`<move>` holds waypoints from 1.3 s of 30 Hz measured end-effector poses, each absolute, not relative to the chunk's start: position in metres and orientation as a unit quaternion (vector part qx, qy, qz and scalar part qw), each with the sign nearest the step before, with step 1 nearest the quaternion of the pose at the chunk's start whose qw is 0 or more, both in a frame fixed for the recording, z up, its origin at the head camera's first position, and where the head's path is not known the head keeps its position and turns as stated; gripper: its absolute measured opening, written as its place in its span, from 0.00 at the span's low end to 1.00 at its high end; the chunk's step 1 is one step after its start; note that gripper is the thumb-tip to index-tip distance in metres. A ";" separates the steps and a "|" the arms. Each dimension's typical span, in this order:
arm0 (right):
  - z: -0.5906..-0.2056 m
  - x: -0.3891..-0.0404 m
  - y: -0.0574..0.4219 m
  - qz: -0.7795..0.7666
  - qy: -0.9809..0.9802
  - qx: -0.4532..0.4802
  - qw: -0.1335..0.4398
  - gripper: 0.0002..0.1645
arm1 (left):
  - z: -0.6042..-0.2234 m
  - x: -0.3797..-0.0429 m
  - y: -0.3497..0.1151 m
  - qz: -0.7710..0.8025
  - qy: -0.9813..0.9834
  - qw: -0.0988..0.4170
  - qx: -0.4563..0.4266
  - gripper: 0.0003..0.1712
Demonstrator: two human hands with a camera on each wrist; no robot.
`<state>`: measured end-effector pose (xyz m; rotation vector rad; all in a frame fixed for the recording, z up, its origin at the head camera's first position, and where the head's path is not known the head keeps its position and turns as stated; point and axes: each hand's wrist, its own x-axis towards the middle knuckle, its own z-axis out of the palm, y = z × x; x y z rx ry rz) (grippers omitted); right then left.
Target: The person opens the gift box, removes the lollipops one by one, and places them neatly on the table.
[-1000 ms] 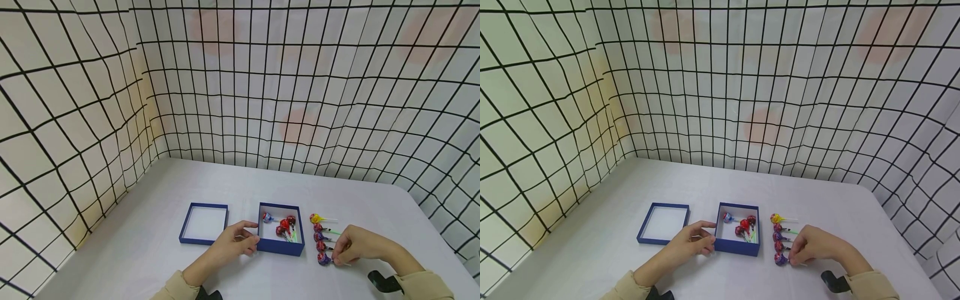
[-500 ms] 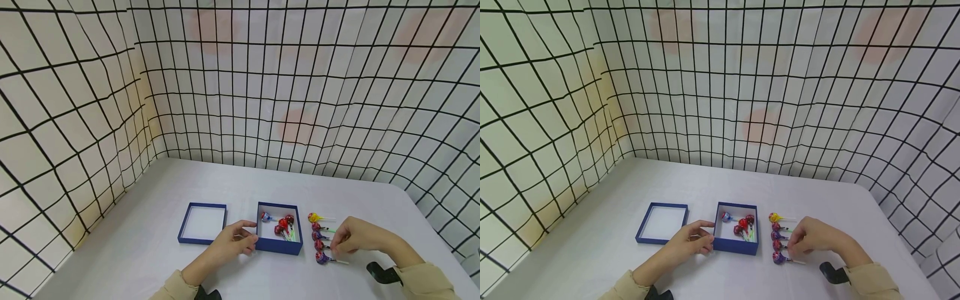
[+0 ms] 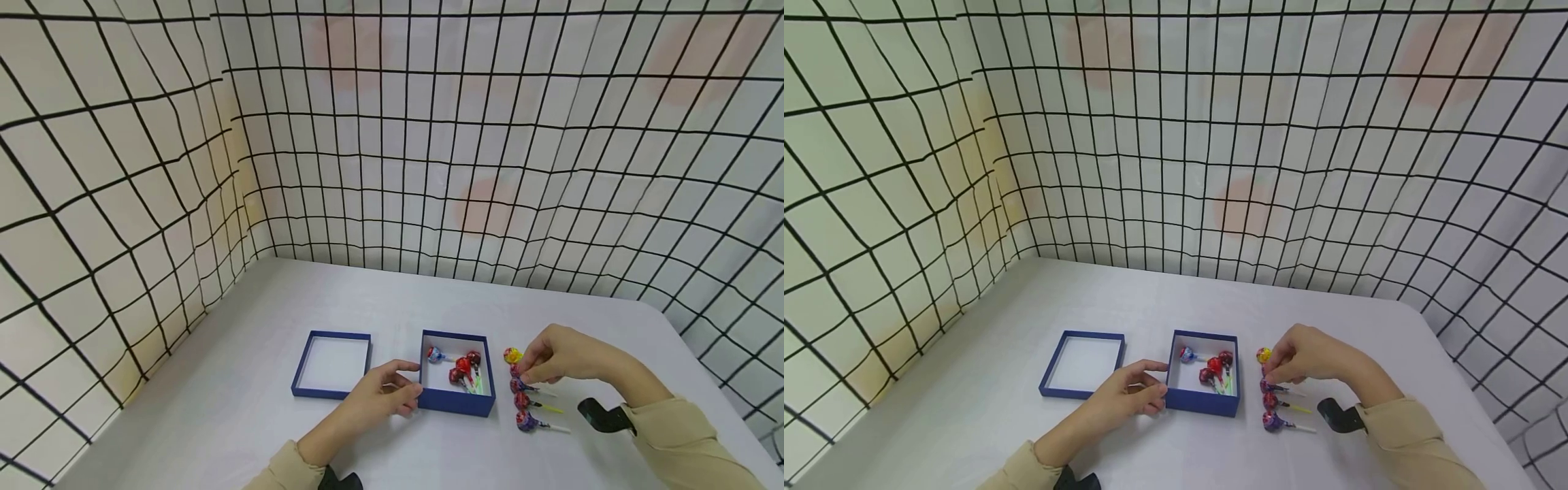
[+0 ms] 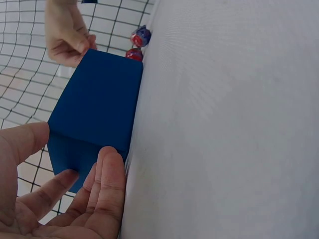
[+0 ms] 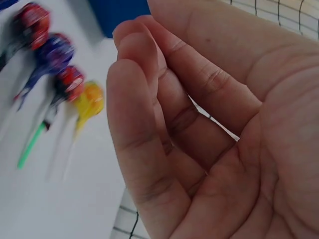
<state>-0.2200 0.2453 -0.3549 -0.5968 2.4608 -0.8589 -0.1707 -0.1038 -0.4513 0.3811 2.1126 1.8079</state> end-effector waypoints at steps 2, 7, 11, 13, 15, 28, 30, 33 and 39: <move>-0.352 -0.223 0.238 -0.310 0.896 -0.222 0.227 0.10 | -0.451 -0.171 -0.104 0.635 0.742 0.167 0.136 0.28; -0.347 -0.229 0.219 -0.304 0.898 -0.229 0.220 0.10 | -0.451 -0.171 -0.104 0.638 0.739 0.166 0.139 0.28; -0.347 -0.235 0.206 -0.291 0.903 -0.231 0.216 0.08 | -0.451 -0.171 -0.104 0.639 0.738 0.166 0.139 0.28; -0.347 -0.237 0.200 -0.285 0.905 -0.232 0.214 0.08 | -0.451 -0.171 -0.104 0.639 0.738 0.167 0.140 0.28; -0.347 -0.239 0.194 -0.281 0.907 -0.232 0.212 0.07 | -0.451 -0.171 -0.104 0.639 0.737 0.167 0.142 0.28; -0.346 -0.244 0.167 -0.258 0.919 -0.220 0.200 0.05 | -0.451 -0.171 -0.103 0.637 0.741 0.167 0.131 0.27; -0.347 -0.244 0.164 -0.254 0.920 -0.221 0.199 0.04 | -0.451 -0.172 -0.104 0.639 0.739 0.168 0.128 0.28; -0.347 -0.245 0.160 -0.251 0.921 -0.221 0.200 0.04 | -0.451 -0.172 -0.104 0.641 0.738 0.169 0.127 0.28; -0.351 -0.246 0.148 -0.252 0.923 -0.210 0.203 0.08 | -0.453 -0.172 -0.104 0.643 0.737 0.166 0.127 0.27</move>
